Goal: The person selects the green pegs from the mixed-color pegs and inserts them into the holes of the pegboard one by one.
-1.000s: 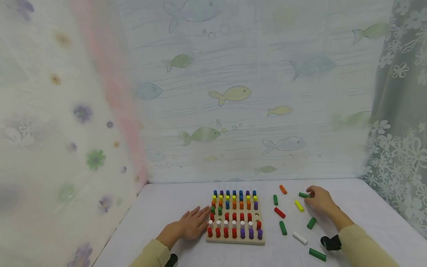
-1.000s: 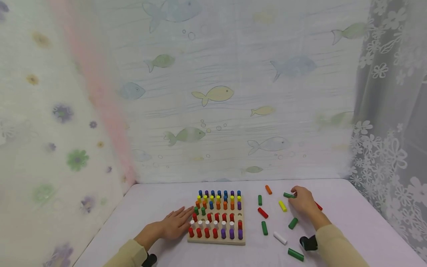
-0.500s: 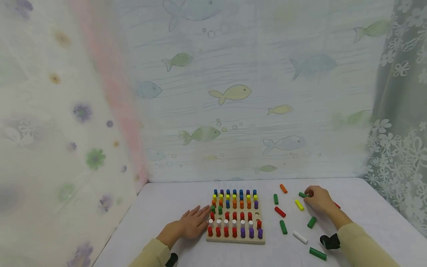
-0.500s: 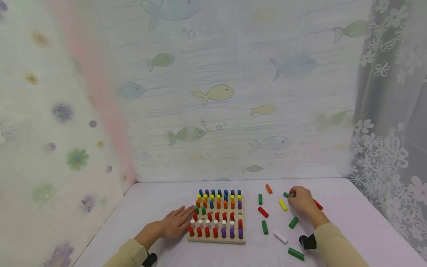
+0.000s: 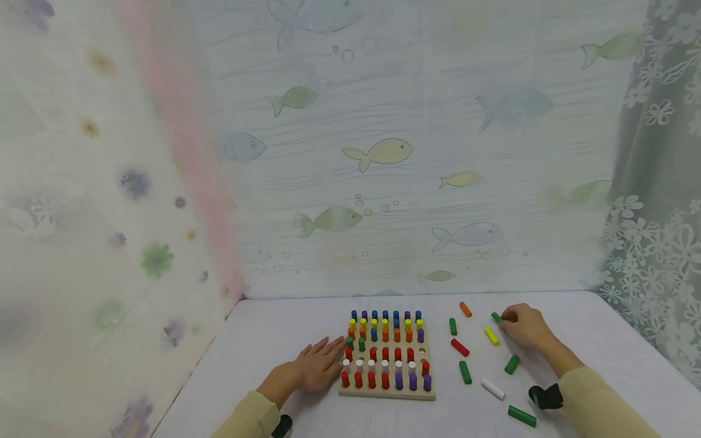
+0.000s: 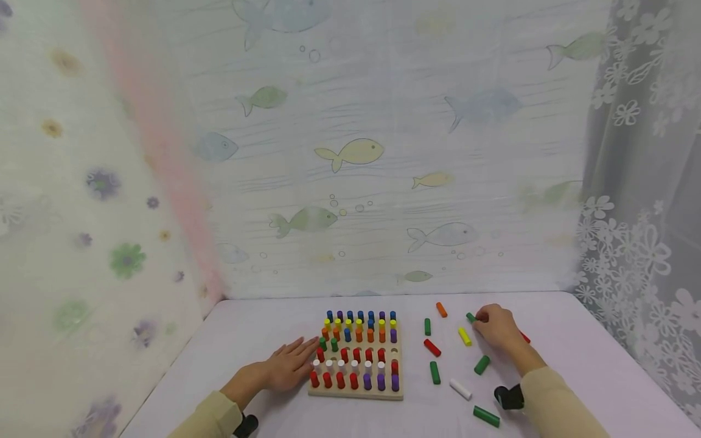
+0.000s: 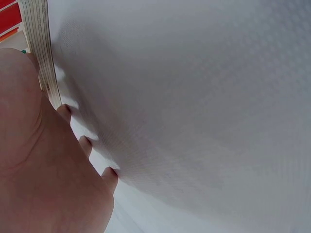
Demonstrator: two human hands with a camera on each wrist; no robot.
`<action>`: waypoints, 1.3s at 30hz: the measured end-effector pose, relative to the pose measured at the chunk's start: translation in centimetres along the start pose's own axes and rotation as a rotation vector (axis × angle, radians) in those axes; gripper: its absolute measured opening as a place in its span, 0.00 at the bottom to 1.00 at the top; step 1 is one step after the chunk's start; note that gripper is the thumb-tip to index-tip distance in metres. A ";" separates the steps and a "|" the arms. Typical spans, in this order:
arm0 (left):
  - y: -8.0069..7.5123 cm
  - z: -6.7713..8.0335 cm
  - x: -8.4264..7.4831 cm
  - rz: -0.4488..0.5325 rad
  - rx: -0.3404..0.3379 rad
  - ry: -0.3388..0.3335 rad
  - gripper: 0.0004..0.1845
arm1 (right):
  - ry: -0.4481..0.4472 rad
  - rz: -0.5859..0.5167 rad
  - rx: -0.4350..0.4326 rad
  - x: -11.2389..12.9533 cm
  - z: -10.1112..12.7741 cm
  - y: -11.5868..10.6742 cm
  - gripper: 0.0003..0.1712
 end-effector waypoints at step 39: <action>0.3 -0.3 0.2 -0.006 0.004 -0.019 0.35 | -0.078 -0.136 -0.058 3.3 2.9 -1.8 0.17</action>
Point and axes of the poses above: each hand's wrist, its own z-axis away from the middle knuckle, its own y-axis out of the palm, x = y × z, the point moved 1 cm from there along -z, towards the middle knuckle, and after that the axes turned 3 degrees about z, right-handed, at the moved point
